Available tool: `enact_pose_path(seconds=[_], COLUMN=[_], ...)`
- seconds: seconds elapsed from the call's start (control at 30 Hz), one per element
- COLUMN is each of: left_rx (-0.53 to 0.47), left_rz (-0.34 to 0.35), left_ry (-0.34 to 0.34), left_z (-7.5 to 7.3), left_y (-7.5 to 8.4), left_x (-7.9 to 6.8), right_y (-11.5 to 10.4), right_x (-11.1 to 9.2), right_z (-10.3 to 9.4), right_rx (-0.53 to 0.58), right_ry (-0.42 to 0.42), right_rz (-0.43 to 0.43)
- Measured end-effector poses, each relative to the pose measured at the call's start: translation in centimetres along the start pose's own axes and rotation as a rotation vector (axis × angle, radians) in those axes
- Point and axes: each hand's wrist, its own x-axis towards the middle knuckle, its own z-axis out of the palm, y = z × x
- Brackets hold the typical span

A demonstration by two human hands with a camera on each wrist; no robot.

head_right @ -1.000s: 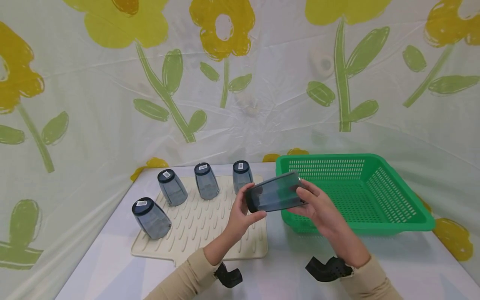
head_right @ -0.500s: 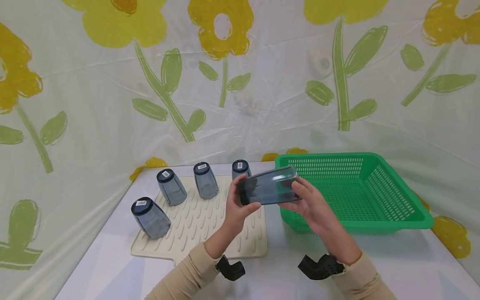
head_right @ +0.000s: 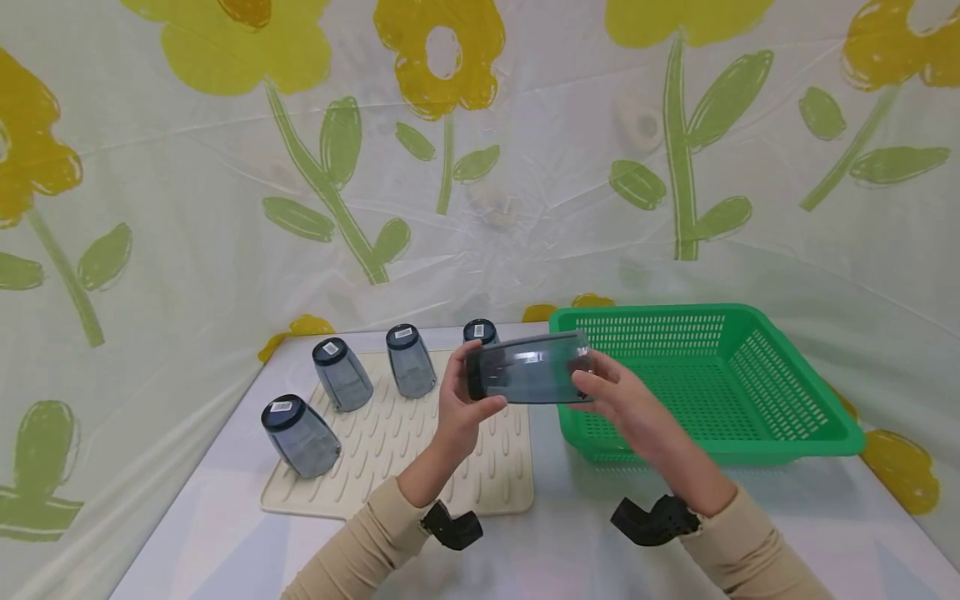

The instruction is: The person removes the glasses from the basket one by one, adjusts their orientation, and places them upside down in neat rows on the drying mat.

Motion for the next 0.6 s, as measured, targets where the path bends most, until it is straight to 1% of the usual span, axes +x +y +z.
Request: enact_pose_path(seconds=[0.1,0.17,0.47,0.6], left_rx=[0.007,0.002,-0.091,-0.094], left_rz=[0.003,0.002,-0.009,-0.036], left_ry=[0.002,0.008,0.038,0.048], left_z=[-0.1,-0.2,-0.4,-0.5], left_y=[0.2,0.4,1.0,1.3], left_x=[0.1,0.2,0.6,0.8], right_y=[-0.4,-0.7,-1.6,-1.9], right_x=[0.0,-0.1,-0.1,0.0], right_z=[-0.3,-0.4,-0.6,-0.8], right_rx=[-0.077,-0.119,-0.347,-0.387], right_ry=[0.013,0.014,0.002,-0.019], right_rz=[0.057,0.072,0.053,0.033])
